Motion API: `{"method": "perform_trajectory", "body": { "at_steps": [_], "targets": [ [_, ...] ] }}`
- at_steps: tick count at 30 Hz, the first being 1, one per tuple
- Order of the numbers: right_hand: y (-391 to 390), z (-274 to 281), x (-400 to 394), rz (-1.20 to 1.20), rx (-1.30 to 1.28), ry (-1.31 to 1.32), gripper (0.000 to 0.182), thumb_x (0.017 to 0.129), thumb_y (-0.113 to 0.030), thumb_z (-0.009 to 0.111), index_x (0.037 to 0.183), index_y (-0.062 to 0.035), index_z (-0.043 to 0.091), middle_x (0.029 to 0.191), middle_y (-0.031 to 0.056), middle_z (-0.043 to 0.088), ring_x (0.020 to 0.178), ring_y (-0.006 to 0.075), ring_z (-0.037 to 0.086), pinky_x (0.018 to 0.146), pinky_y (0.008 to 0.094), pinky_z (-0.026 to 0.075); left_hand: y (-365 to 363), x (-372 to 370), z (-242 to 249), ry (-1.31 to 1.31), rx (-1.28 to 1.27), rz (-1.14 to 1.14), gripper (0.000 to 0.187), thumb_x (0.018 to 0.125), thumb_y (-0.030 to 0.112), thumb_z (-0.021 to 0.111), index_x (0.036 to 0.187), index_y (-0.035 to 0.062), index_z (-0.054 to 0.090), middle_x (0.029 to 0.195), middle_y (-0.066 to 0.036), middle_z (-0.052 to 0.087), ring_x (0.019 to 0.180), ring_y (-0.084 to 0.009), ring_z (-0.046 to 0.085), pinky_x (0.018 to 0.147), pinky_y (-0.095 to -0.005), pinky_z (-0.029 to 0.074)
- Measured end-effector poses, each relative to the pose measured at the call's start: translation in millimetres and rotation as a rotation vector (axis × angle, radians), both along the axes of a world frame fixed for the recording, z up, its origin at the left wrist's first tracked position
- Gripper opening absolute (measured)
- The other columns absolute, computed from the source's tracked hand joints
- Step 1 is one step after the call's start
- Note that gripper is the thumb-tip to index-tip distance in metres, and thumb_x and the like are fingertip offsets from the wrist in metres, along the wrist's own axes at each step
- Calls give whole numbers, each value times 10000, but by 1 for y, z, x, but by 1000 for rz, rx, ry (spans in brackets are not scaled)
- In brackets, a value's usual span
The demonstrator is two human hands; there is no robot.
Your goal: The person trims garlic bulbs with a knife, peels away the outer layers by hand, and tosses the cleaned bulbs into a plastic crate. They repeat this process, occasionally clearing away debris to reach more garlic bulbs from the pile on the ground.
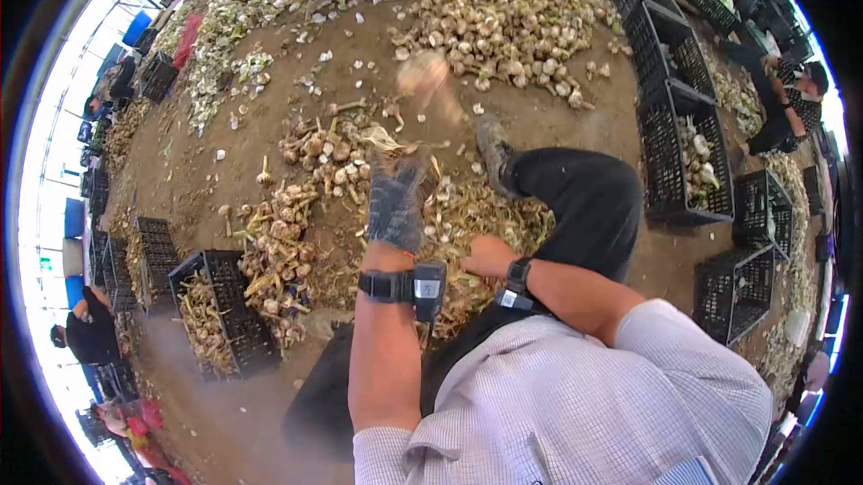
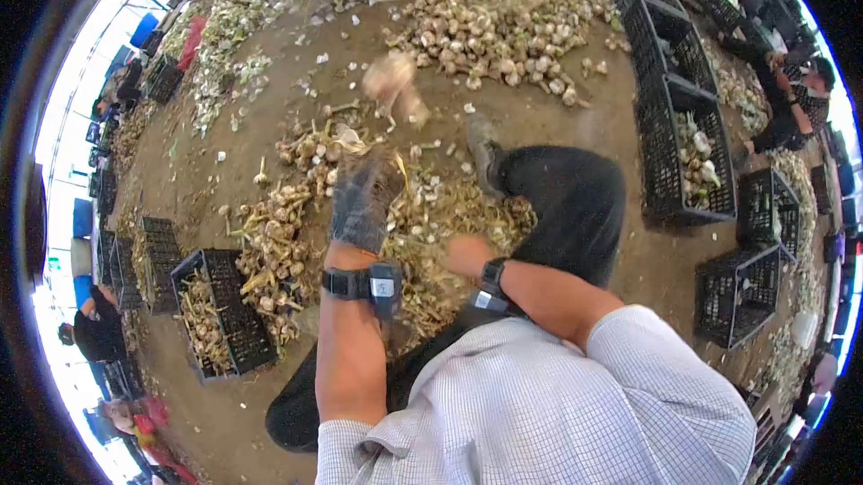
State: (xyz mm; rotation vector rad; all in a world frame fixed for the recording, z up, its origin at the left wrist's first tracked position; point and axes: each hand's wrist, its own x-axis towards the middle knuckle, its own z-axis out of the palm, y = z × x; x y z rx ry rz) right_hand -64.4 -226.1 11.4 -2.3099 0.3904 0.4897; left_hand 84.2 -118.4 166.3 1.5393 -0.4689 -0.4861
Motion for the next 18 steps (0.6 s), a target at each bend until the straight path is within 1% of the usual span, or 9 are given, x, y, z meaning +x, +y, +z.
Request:
{"method": "perform_trajectory", "body": {
  "at_steps": [1,3,4,7,9,11,13,16,18],
  "targets": [
    [-4,5,2,-27,5,-5,396,768,-330,593,737,57,671,713,256,639,676,397,623,688,491,503,-4,12,3,-460,321,41,526,946,140,581,1430,84,383,1324,-108,530,1161,-203,538,940,-346,508],
    [-4,8,-3,-72,45,-5,400,772,-335,592,717,53,671,706,250,639,666,385,623,680,487,503,-14,6,3,500,-71,351,541,936,122,586,1434,71,382,1361,-112,508,1187,-197,522,937,-349,501],
    [-2,1,-3,-87,-1,-36,408,783,-344,597,678,45,666,656,225,634,589,353,615,626,465,508,0,1,-4,413,-9,350,560,918,122,607,1427,37,389,1353,-147,517,1165,-216,539,900,-370,499],
    [-6,2,-2,6,123,167,385,778,-330,613,676,37,667,605,197,625,515,328,597,572,442,505,65,11,-113,425,253,221,618,902,172,642,1431,4,368,1295,-188,551,1133,-248,556,872,-402,490],
    [0,-21,-3,-72,166,126,346,764,-302,621,666,26,669,573,177,615,469,315,577,539,431,492,93,10,-125,428,446,300,737,827,191,719,1420,-29,341,1247,-188,561,1061,-243,566,871,-358,480],
    [3,9,7,38,150,84,320,759,-270,617,667,33,662,576,187,613,497,327,589,555,441,491,115,9,-156,479,405,534,772,796,224,750,1406,-41,358,1272,-221,552,1101,-291,570,928,-368,464],
    [7,-1,12,98,24,167,350,773,-285,643,802,63,667,745,247,644,693,382,632,693,466,514,149,25,-201,450,636,557,774,804,264,737,1406,-44,360,1332,-254,502,1181,-347,527,977,-401,442],
    [14,-1,17,160,24,174,358,765,-286,648,813,69,654,741,255,632,687,403,618,687,475,507,192,43,-257,397,778,606,798,817,337,706,1417,-46,345,1408,-275,421,1272,-393,449,1038,-435,401],
    [19,2,20,192,30,156,353,763,-283,647,807,68,649,732,259,626,679,408,613,677,481,502,229,59,-281,460,977,602,809,825,386,676,1419,-49,341,1441,-260,386,1313,-380,404,1069,-420,376]
  ]
}}
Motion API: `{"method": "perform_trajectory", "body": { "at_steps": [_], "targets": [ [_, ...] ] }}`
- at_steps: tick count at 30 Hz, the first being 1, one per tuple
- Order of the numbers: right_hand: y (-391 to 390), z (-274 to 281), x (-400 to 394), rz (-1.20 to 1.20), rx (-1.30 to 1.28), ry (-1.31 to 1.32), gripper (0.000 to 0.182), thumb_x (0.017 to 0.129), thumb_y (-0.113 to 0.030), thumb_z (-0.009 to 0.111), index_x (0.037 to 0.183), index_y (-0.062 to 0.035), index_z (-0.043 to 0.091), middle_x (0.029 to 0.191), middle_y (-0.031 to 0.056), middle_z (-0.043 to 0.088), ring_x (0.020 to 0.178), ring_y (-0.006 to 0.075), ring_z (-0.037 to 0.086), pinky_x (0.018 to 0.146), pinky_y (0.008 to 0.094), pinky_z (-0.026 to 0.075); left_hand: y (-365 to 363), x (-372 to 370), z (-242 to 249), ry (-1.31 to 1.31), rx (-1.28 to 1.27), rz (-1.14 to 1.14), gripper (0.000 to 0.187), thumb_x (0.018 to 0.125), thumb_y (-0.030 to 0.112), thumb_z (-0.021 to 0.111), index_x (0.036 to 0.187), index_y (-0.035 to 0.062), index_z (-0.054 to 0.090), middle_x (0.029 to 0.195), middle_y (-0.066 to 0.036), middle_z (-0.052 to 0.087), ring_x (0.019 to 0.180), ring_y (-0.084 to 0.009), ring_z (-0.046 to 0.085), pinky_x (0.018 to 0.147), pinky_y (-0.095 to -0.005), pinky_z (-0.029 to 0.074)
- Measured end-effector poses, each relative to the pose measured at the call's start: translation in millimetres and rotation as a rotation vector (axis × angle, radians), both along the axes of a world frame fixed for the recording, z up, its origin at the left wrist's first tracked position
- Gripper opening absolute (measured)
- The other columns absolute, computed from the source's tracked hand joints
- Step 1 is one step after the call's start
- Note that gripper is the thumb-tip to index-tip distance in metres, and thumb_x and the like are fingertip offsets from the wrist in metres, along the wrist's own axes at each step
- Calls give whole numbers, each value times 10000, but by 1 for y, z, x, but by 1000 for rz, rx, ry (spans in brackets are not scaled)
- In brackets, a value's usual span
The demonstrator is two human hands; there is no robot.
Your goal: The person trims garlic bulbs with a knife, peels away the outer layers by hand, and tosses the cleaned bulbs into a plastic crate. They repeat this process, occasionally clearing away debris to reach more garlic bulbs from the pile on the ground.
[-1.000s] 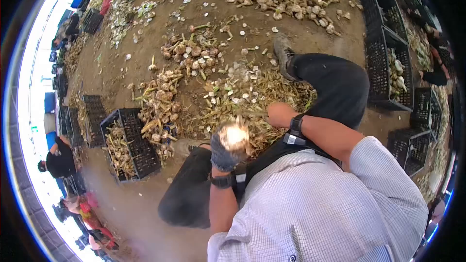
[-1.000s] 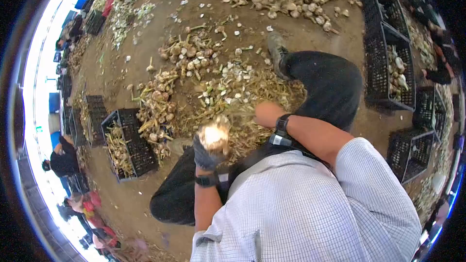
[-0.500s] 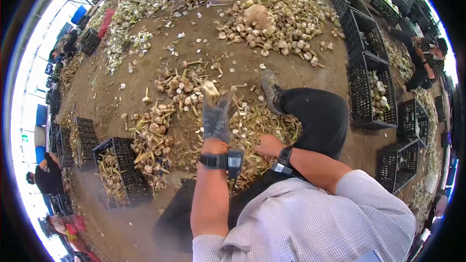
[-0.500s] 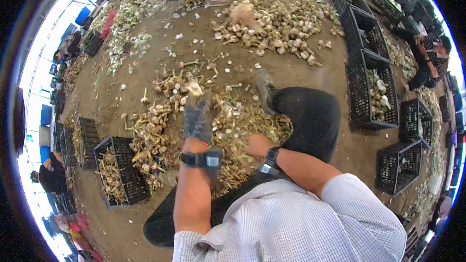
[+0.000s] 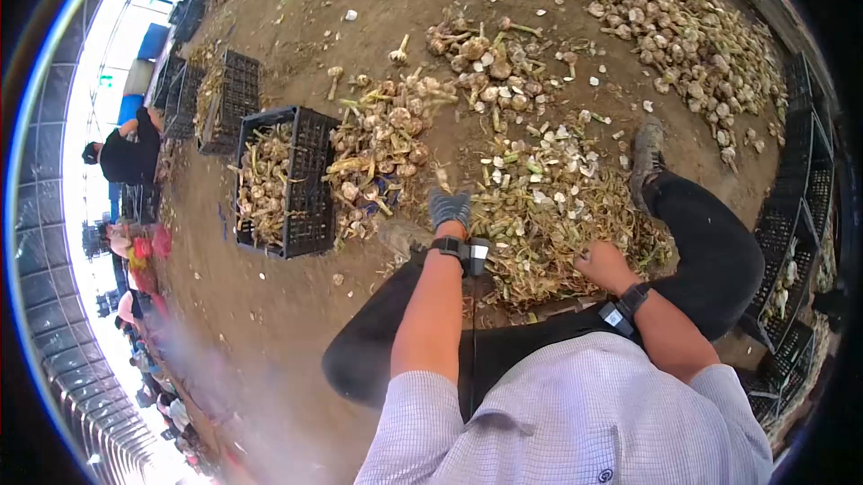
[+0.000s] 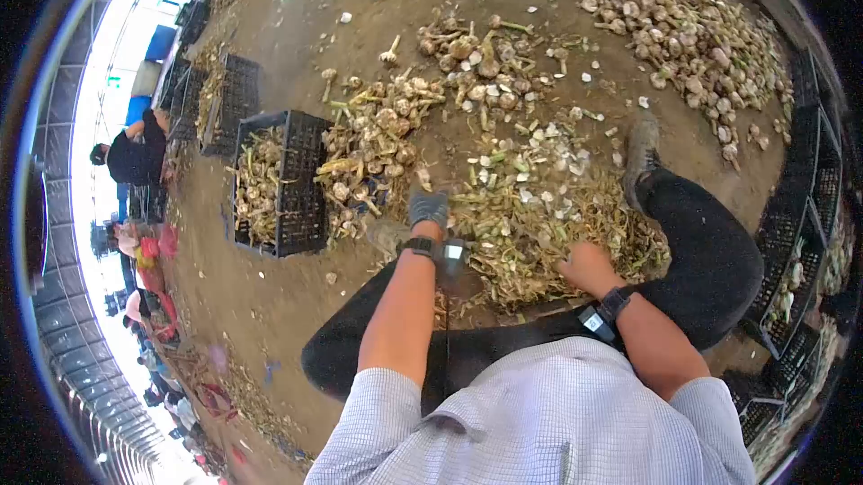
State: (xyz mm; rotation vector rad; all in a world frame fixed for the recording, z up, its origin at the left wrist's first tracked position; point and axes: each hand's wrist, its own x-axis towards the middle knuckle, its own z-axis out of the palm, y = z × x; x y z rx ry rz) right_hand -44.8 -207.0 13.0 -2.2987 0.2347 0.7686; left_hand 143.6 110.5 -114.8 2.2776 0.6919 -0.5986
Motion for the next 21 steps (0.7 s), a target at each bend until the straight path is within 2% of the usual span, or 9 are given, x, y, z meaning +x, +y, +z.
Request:
{"method": "perform_trajectory", "body": {
  "at_steps": [5,6,8,10,12,15,17,19,21],
  "targets": [
    [12,-4,11,58,-6,95,344,767,-283,644,805,59,646,718,252,622,666,405,607,665,484,497,79,28,-12,-17,358,153,793,830,415,654,1407,-48,368,1457,-215,391,1325,-352,405,1077,-397,376],
    [16,4,19,76,-30,137,345,763,-290,644,795,54,644,710,247,621,661,404,607,664,482,498,128,29,-63,-35,459,9,793,834,415,656,1420,-28,359,1462,-192,394,1314,-343,424,1078,-392,377],
    [21,-5,24,53,-12,176,362,768,-319,652,764,43,637,690,248,611,646,402,606,639,475,490,170,38,-92,250,708,-389,795,859,420,635,1466,47,283,1509,-142,307,1354,-322,344,1115,-412,306],
    [27,-12,27,51,-4,195,367,767,-324,654,749,43,633,683,246,608,636,401,603,633,475,487,165,59,-34,861,968,-907,816,904,428,591,1531,156,146,1591,-89,126,1456,-299,144,1186,-462,160],
    [32,-16,30,74,-7,190,359,760,-304,650,752,55,634,691,242,614,633,401,596,648,482,491,209,55,-78,695,789,-445,711,932,383,555,1508,130,222,1573,-88,165,1426,-291,200,1154,-443,213],
    [33,-25,29,75,-20,226,358,759,-304,650,742,53,632,677,238,610,627,400,593,643,483,487,178,77,-12,585,384,53,642,954,430,502,1454,61,341,1505,-114,338,1334,-285,377,1053,-425,358],
    [33,-25,30,55,-28,247,358,759,-307,648,737,50,630,678,240,610,631,401,594,642,485,486,178,81,-24,478,156,337,651,950,461,490,1436,42,380,1487,-121,387,1299,-289,439,1005,-441,413],
    [32,-27,30,60,-40,238,361,760,-311,648,735,48,629,683,243,609,637,402,596,643,486,485,215,65,-94,345,-25,595,684,928,493,501,1434,49,380,1496,-116,370,1289,-302,444,978,-485,426],
    [32,-30,26,86,-49,205,366,760,-317,649,736,47,628,692,247,610,646,404,598,646,487,484,222,57,-101,249,-21,672,676,925,507,487,1424,60,397,1489,-107,382,1260,-317,464,947,-501,438]
  ]
}}
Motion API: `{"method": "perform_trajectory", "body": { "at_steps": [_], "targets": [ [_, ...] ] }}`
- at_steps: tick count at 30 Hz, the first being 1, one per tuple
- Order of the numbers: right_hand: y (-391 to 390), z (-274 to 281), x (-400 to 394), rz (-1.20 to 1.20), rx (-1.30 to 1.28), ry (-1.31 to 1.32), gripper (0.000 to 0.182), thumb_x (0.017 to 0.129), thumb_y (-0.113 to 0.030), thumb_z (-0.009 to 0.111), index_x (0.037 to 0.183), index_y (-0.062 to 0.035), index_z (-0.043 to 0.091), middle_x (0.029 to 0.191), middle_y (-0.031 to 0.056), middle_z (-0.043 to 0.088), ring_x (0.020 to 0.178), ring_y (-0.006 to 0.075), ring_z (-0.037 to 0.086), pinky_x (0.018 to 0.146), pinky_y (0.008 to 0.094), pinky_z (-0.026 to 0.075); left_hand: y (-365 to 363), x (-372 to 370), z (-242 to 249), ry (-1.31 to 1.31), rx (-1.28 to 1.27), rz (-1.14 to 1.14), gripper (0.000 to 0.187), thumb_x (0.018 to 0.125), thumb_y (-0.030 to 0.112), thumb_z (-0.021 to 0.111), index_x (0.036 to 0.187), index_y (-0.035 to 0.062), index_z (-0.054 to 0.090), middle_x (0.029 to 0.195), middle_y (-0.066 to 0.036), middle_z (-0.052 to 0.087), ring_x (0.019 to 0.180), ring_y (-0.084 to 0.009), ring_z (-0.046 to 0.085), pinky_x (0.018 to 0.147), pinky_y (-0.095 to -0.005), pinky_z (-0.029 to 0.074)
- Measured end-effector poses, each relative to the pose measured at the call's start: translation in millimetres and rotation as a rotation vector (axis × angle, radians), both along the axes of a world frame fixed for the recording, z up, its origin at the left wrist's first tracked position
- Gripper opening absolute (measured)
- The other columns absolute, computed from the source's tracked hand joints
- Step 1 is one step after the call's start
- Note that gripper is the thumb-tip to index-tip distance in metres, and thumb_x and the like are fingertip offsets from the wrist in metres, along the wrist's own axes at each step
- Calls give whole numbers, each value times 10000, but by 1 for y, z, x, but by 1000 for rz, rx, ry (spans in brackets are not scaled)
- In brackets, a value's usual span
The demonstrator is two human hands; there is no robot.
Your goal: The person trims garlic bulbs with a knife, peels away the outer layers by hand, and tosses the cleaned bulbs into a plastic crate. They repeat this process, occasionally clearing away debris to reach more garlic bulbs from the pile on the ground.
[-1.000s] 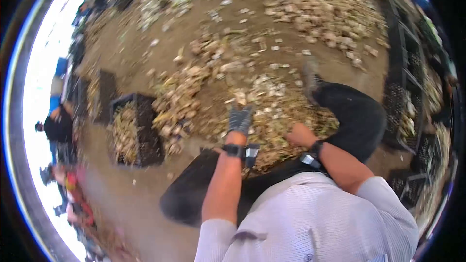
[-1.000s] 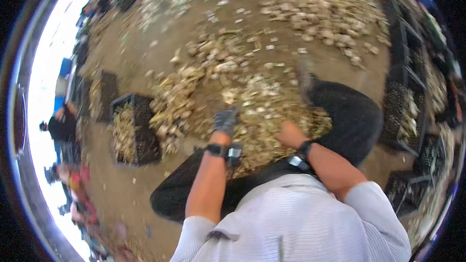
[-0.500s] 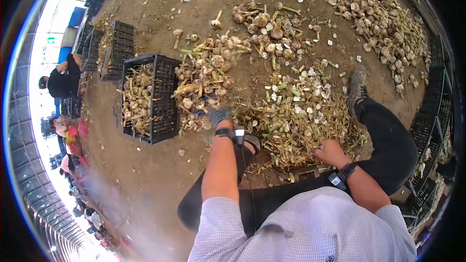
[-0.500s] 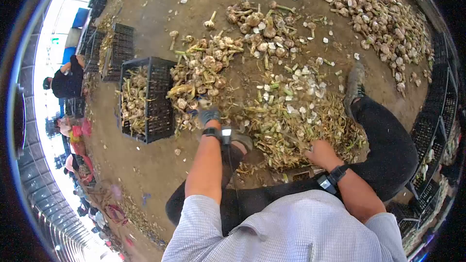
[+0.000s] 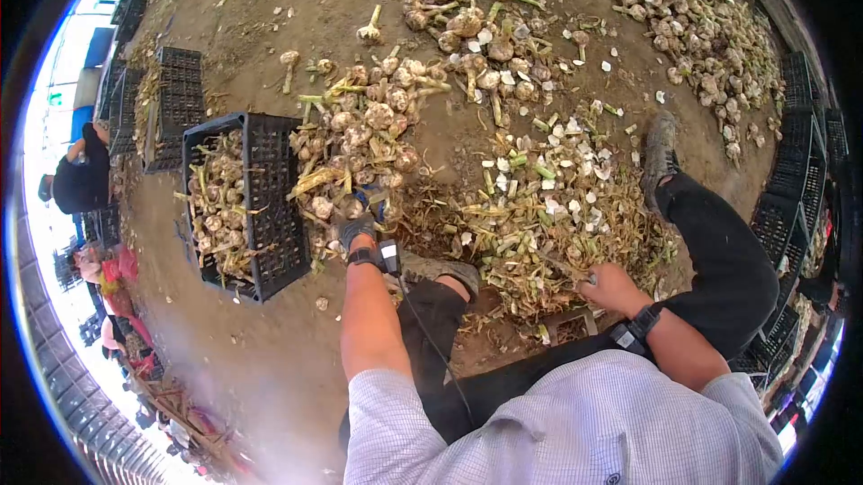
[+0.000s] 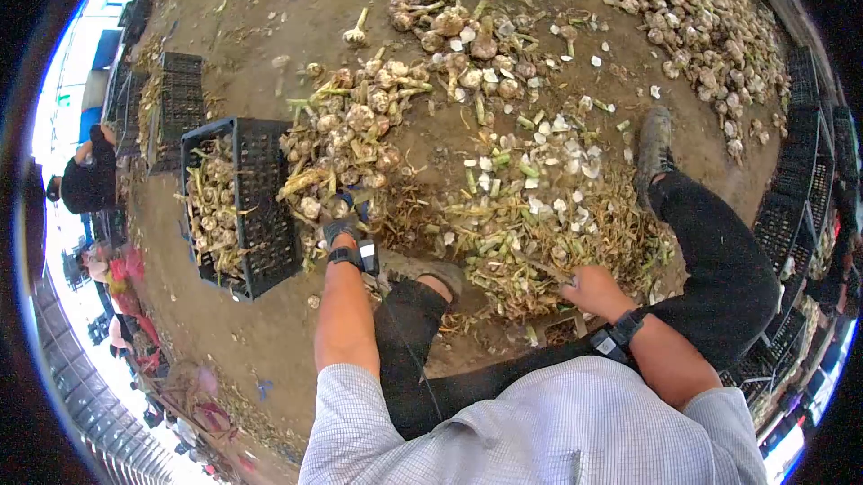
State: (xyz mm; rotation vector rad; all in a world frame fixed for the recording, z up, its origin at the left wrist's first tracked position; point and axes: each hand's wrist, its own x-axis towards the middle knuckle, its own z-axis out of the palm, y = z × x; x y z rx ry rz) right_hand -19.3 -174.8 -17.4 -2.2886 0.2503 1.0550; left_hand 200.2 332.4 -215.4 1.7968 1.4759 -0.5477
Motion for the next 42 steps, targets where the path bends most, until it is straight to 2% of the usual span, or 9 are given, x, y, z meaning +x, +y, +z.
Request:
{"method": "perform_trajectory", "body": {
  "at_steps": [6,11,15,18,21,25,30,39,42],
  "targets": [
    [1,19,-1,-26,50,-89,370,764,-320,650,762,49,634,703,254,606,656,414,594,650,491,482,1,7,56,-1,408,-1133,389,935,274,514,1270,79,550,1272,-130,564,1106,-309,556,877,-433,470],
    [-3,33,-9,-45,78,-244,380,775,-329,654,784,50,638,714,252,612,661,414,594,652,490,482,-75,7,155,-606,287,-1000,283,900,210,580,1144,66,590,1076,-82,599,966,-246,573,800,-381,478],
    [-7,63,-9,-169,136,-293,408,803,-358,657,785,50,638,724,246,614,659,409,591,646,487,477,-149,-23,241,-990,-223,-946,199,872,159,633,1043,56,622,919,-42,626,853,-195,586,739,-340,485],
    [-13,93,-10,-238,227,-450,407,824,-365,654,812,42,640,733,232,617,654,390,591,641,478,471,-213,-65,308,-936,-739,-733,216,848,131,679,1039,43,628,935,-13,640,857,-149,596,741,-312,497],
    [-20,128,-19,-312,349,-564,314,816,-286,674,874,21,643,727,222,610,666,373,595,647,460,471,-271,-108,352,-921,-628,-1052,386,779,65,741,1132,40,586,979,-50,656,896,-143,609,786,-302,506],
    [-22,142,-31,-233,368,-804,297,778,-237,700,955,-6,641,835,200,624,767,371,608,686,451,477,-310,-158,354,-773,-845,-1028,362,781,109,758,1107,45,614,1011,-62,672,930,-167,625,812,-321,514],
    [-23,151,-45,-114,288,-820,277,731,-235,712,886,-28,611,833,174,606,806,379,598,718,459,477,-315,-190,307,-884,-508,-1494,327,811,201,742,1097,75,646,1062,-72,681,995,-219,627,865,-376,499],
    [-28,146,-58,-97,271,-841,249,687,-185,700,841,-20,591,818,168,602,805,387,601,701,468,482,-313,-208,301,-726,-517,-1549,308,865,275,664,1126,111,651,1146,-65,664,1098,-268,591,934,-397,458],
    [-28,141,-57,-88,301,-834,260,693,-201,685,855,-14,602,843,179,611,821,395,600,723,478,482,-307,-208,287,-972,-144,-1881,313,868,269,650,1146,127,644,1167,-73,653,1099,-283,587,939,-411,455]
  ]
}}
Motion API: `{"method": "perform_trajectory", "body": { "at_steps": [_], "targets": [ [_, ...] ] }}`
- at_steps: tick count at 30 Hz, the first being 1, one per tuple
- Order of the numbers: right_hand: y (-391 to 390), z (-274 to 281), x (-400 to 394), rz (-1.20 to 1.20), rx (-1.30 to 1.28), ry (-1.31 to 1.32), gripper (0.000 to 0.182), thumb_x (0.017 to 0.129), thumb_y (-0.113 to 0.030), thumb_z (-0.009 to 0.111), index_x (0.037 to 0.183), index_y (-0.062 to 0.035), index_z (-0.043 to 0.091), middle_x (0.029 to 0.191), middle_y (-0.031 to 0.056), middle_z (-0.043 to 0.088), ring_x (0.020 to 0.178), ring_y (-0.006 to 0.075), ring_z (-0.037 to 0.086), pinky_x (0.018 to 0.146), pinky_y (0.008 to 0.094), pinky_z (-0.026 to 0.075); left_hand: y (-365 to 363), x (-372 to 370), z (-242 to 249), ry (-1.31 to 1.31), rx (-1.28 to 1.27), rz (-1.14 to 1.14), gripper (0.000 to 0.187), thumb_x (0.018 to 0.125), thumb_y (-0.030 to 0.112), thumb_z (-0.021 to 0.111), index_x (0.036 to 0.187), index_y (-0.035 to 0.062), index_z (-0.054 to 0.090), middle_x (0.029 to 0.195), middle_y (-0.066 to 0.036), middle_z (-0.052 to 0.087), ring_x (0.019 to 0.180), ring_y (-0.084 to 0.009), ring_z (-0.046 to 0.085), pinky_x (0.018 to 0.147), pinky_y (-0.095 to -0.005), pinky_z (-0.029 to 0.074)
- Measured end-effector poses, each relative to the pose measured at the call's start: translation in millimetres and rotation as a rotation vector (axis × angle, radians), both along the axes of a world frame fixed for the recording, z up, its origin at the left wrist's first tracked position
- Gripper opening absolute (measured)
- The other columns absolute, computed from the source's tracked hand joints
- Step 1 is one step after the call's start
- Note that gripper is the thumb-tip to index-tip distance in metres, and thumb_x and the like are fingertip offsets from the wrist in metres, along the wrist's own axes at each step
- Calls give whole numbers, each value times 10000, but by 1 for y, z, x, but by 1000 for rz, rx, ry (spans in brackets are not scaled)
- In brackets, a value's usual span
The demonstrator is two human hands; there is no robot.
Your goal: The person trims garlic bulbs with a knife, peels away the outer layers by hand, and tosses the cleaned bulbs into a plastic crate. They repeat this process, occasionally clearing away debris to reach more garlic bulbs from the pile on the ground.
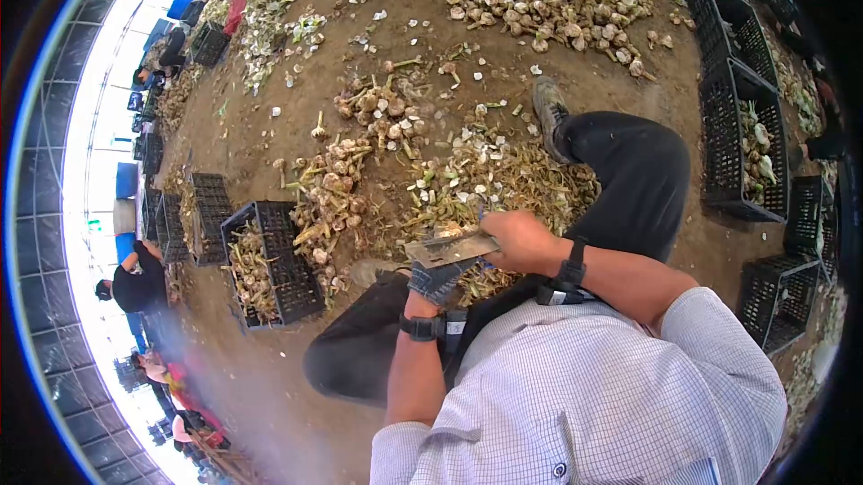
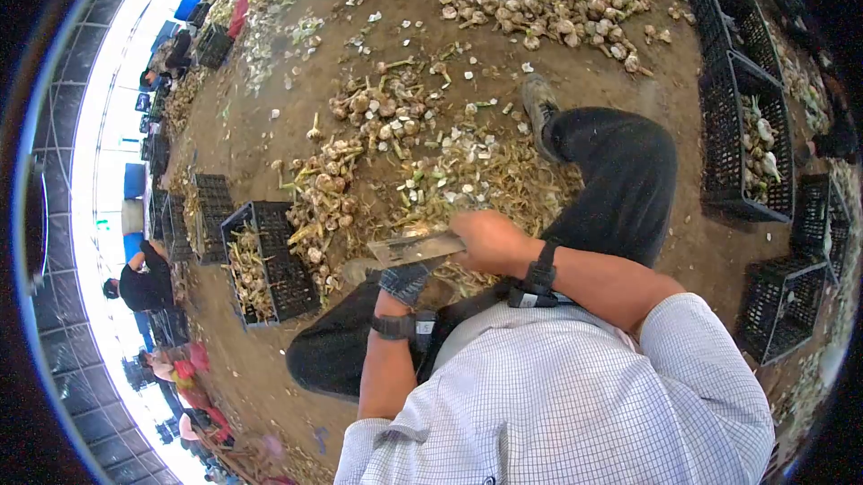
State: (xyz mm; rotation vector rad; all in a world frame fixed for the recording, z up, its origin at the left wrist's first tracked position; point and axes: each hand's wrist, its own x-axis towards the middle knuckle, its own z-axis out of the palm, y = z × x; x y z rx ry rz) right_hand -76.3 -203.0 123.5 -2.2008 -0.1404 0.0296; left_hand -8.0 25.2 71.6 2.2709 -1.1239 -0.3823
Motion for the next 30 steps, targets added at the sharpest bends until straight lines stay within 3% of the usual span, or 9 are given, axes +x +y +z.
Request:
{"method": "perform_trajectory", "body": {
  "at_steps": [8,14,15,16,18,21,24,26,30],
  "targets": [
    [3,-29,10,28,-43,61,253,702,-200,703,879,-37,625,845,157,618,813,381,607,719,474,488,7,0,-5,-402,184,-77,371,803,301,704,1127,131,642,1123,-83,658,1035,-308,598,907,-434,462],
    [-11,-85,13,76,-233,484,291,744,-259,668,891,-8,667,783,203,651,743,373,634,696,483,508,-1,-7,21,606,-285,435,454,701,333,798,1014,53,626,964,-113,656,927,-282,623,790,-410,497],
    [-15,-104,4,100,-278,537,316,758,-293,658,879,-1,668,766,213,648,737,378,638,699,481,511,2,-2,25,110,-235,420,431,710,320,790,1002,49,627,908,-103,656,884,-269,631,762,-397,501],
    [-14,-108,7,134,-338,575,347,772,-326,649,867,7,669,748,222,645,731,384,642,702,479,513,8,7,41,178,-168,329,396,826,279,697,1129,46,594,1036,-117,650,922,-275,620,788,-401,511],
    [-11,-104,21,7,-212,477,374,790,-321,639,856,46,666,762,235,647,703,385,629,686,478,505,20,18,23,-39,-9,288,367,820,260,707,1094,37,608,1035,-113,653,917,-262,623,791,-388,511],
    [-14,-64,27,-109,75,445,429,830,-351,635,898,71,665,761,234,650,634,360,610,665,461,501,-1,12,28,504,-281,460,380,805,227,726,1103,26,599,1043,-107,654,917,-254,622,809,-391,514],
    [-2,-46,24,-188,407,447,508,830,-423,653,1029,44,659,775,195,663,625,300,620,658,442,497,-15,16,1,616,-119,442,537,754,219,782,1189,41,523,1007,-149,654,913,-281,641,801,-372,512],
    [5,-30,28,-108,371,434,625,784,-494,702,1140,15,634,871,176,674,739,245,637,719,379,502,-15,17,-55,338,100,272,632,700,241,808,1203,19,495,1037,-168,637,913,-293,635,806,-377,512],
    [16,-14,29,-128,406,394,623,731,-424,775,1150,10,619,964,164,665,850,233,621,785,347,489,-24,8,-57,213,41,210,671,672,238,791,1233,12,501,1101,-212,614,1017,-341,599,891,-409,483]
  ]
}}
